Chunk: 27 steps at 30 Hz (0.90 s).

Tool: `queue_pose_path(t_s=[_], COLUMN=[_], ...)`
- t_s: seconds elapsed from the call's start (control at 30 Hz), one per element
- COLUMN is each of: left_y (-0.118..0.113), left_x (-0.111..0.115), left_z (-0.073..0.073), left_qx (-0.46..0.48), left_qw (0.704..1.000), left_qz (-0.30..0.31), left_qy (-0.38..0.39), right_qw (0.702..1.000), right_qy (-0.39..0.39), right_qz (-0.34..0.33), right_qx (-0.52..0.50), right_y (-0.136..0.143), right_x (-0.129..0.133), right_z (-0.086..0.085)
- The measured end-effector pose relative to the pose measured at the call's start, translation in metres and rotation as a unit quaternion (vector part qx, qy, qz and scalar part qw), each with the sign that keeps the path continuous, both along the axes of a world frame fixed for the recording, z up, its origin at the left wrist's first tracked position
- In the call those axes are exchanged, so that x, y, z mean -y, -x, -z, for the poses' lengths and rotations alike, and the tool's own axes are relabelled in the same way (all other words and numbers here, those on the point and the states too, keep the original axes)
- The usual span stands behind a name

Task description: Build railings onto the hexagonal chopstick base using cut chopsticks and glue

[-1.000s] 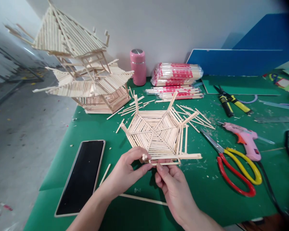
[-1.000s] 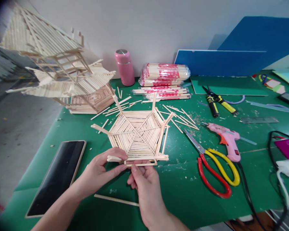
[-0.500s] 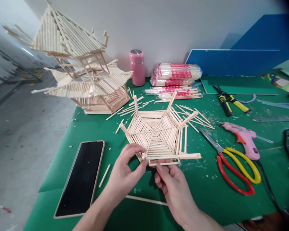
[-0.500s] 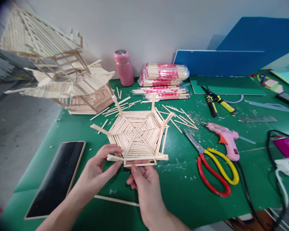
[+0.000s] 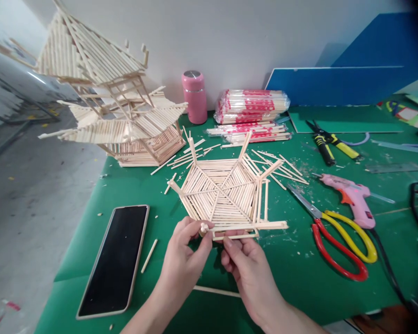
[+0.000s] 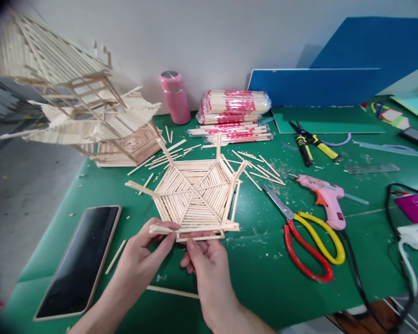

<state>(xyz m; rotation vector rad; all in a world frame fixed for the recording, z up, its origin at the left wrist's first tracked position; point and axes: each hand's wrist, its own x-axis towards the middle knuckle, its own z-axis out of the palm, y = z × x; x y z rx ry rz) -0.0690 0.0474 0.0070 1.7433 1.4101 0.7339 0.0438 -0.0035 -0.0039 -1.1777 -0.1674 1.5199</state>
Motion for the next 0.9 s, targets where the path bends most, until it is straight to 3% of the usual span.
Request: queue_pose_path(t_s=[0.27, 0.9], left_y=[-0.0010, 0.0018], left_x=[-0.0006, -0.0018], left_z=[-0.0028, 0.0011], left_qx=[0.024, 0.041], left_qw=[0.998, 0.996], left_qz=[0.000, 0.019], left_qy=[0.057, 0.080], right_qw=[1.000, 1.000], right_qy=[-0.011, -0.001], right_qz=[-0.003, 0.004], right_qx=[0.006, 0.009], right_y=[-0.0002, 0.0016], right_x=[0.0003, 0.0002], right_z=[-0.0004, 0.0003])
